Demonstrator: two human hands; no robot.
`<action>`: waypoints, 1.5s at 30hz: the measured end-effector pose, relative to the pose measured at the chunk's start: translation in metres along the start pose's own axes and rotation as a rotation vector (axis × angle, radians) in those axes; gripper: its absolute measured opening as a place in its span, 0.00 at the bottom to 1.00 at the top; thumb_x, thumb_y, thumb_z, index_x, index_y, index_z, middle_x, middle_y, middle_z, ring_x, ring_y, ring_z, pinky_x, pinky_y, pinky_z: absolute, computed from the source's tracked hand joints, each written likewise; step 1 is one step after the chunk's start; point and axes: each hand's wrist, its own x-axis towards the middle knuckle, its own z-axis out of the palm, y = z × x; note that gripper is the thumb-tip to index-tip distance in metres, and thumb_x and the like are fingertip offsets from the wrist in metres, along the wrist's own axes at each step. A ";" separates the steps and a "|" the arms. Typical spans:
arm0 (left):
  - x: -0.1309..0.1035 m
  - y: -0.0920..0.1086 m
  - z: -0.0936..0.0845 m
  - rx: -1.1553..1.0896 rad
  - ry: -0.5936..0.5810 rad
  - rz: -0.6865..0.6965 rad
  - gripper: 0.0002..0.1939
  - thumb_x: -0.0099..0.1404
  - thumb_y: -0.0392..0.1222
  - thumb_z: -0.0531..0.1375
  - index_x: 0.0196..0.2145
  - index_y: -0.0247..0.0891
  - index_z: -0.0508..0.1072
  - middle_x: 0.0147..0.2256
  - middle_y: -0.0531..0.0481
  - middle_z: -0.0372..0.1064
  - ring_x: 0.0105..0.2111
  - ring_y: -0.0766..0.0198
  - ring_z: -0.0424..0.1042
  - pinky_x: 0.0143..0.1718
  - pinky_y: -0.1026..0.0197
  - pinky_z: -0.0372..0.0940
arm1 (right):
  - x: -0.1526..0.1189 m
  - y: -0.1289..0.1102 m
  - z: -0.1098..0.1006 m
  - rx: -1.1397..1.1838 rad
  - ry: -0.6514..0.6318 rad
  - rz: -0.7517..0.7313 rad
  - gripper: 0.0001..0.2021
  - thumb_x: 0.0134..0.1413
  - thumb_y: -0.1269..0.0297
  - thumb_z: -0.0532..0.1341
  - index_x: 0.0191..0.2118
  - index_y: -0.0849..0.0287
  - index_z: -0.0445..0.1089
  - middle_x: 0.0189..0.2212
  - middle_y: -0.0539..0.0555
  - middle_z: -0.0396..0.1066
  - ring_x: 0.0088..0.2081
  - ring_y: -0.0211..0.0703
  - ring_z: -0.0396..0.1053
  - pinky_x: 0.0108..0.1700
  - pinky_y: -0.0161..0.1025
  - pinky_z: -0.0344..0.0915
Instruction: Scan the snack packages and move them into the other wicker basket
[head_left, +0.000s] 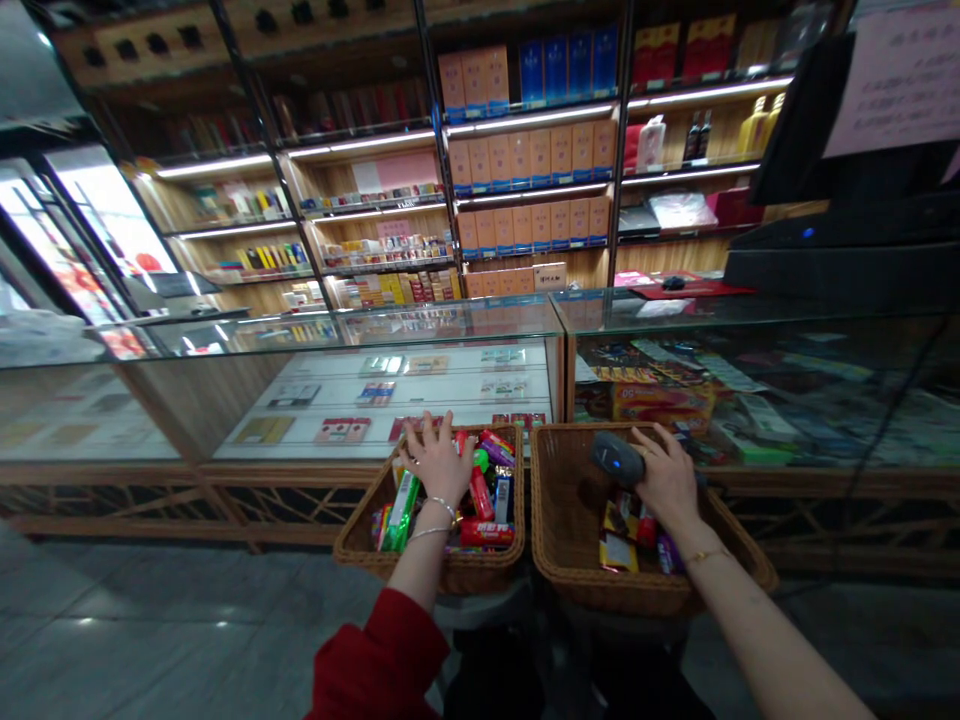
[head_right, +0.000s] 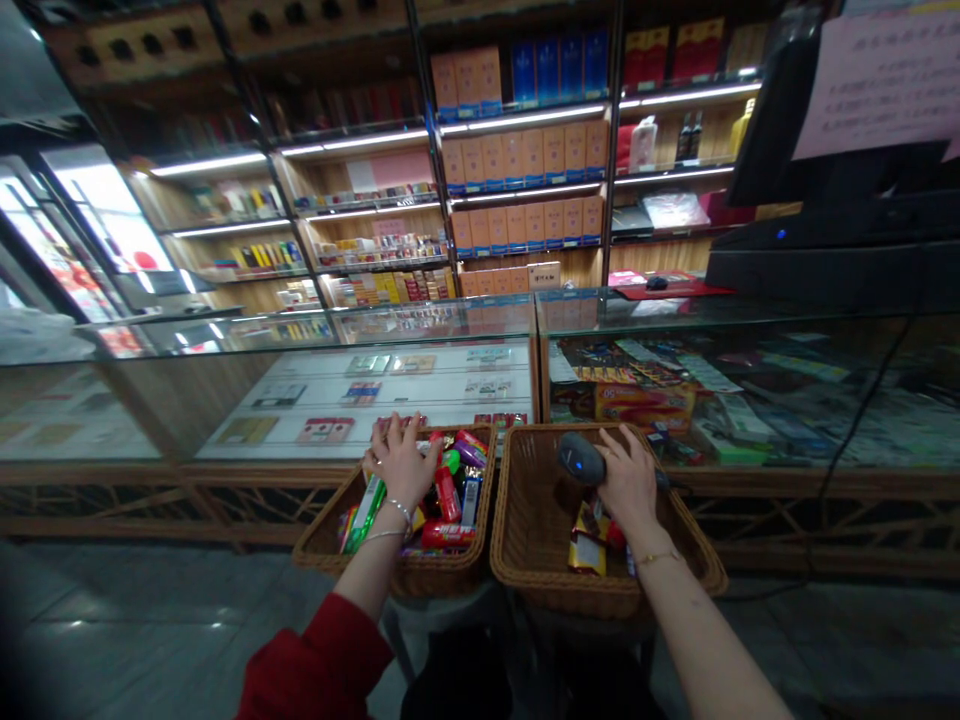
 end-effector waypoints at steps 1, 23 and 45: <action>0.000 0.001 0.000 0.004 -0.002 -0.001 0.30 0.64 0.53 0.57 0.62 0.44 0.65 0.68 0.41 0.51 0.68 0.39 0.42 0.63 0.31 0.46 | 0.000 0.000 0.000 0.001 0.001 -0.001 0.18 0.48 0.74 0.56 0.44 0.55 0.76 0.56 0.53 0.71 0.64 0.54 0.54 0.55 0.53 0.59; -0.017 0.060 0.007 -0.071 -0.094 0.252 0.35 0.62 0.51 0.60 0.64 0.37 0.62 0.68 0.37 0.49 0.69 0.34 0.40 0.65 0.30 0.43 | 0.012 0.005 -0.002 0.058 0.020 0.055 0.23 0.44 0.80 0.56 0.47 0.58 0.75 0.58 0.55 0.69 0.64 0.55 0.53 0.56 0.52 0.61; -0.054 0.148 0.029 -0.011 -0.384 0.673 0.39 0.62 0.53 0.60 0.66 0.36 0.56 0.69 0.38 0.46 0.69 0.38 0.39 0.68 0.35 0.40 | 0.021 0.043 -0.029 -0.149 -0.141 0.275 0.17 0.52 0.74 0.56 0.46 0.56 0.74 0.59 0.53 0.68 0.65 0.52 0.50 0.54 0.51 0.59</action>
